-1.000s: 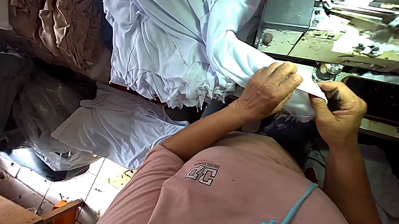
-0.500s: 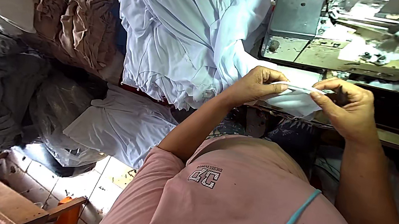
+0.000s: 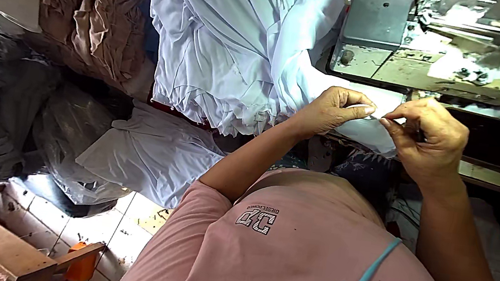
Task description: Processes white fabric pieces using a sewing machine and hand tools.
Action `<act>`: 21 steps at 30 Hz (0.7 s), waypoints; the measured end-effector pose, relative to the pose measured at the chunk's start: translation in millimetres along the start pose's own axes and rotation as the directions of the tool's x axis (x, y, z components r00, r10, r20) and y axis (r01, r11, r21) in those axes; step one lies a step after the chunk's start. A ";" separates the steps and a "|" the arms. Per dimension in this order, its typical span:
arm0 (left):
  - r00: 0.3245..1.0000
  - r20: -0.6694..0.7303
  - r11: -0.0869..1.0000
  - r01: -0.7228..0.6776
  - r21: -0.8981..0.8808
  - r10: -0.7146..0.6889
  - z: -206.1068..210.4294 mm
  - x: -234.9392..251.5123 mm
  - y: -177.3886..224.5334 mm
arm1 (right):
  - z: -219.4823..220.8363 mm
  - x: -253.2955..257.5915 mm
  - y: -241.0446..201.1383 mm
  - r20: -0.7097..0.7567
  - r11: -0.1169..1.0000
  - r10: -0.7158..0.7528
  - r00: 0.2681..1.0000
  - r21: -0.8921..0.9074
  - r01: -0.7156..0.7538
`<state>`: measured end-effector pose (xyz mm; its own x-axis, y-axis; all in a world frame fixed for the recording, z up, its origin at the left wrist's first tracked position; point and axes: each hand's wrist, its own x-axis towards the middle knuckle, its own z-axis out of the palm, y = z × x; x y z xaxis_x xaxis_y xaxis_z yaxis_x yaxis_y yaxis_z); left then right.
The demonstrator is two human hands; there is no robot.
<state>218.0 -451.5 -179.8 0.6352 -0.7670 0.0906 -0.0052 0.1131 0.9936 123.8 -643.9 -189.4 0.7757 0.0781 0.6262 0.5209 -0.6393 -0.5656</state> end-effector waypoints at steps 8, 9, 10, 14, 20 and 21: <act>0.999 -0.002 0.997 -0.046 0.062 0.046 0.6 0.5 -2.1 | 6.1 3.3 1.8 0.021 0.998 0.048 0.999 -0.041 -0.047; 0.999 0.001 0.995 -0.053 0.087 0.053 0.5 0.3 -2.4 | 5.0 4.1 0.0 0.057 0.996 0.064 0.996 -0.068 -0.060; 0.998 -0.002 0.992 -0.059 0.111 0.059 1.0 0.3 -2.9 | 4.2 4.5 -1.8 0.094 0.994 0.078 0.993 -0.090 -0.069; 0.995 -0.068 0.980 -0.054 0.191 0.068 3.2 2.5 -8.5 | 2.3 4.3 -7.0 0.109 0.999 0.030 0.994 -0.017 -0.028; 0.994 -0.098 0.994 -0.031 0.104 0.042 1.0 4.4 -17.3 | -2.8 -3.9 -2.3 -0.042 0.997 0.066 0.997 0.053 -0.063; 0.995 -0.094 0.995 -0.032 0.097 0.041 1.2 4.3 -15.9 | -0.3 -4.9 -2.9 -0.049 0.997 0.070 0.996 0.028 -0.069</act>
<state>219.8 -457.3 -195.1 0.7044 -0.6988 0.1247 -0.1006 0.0756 0.9921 118.3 -642.7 -190.7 0.7917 -0.0046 0.6109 0.4764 -0.6214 -0.6220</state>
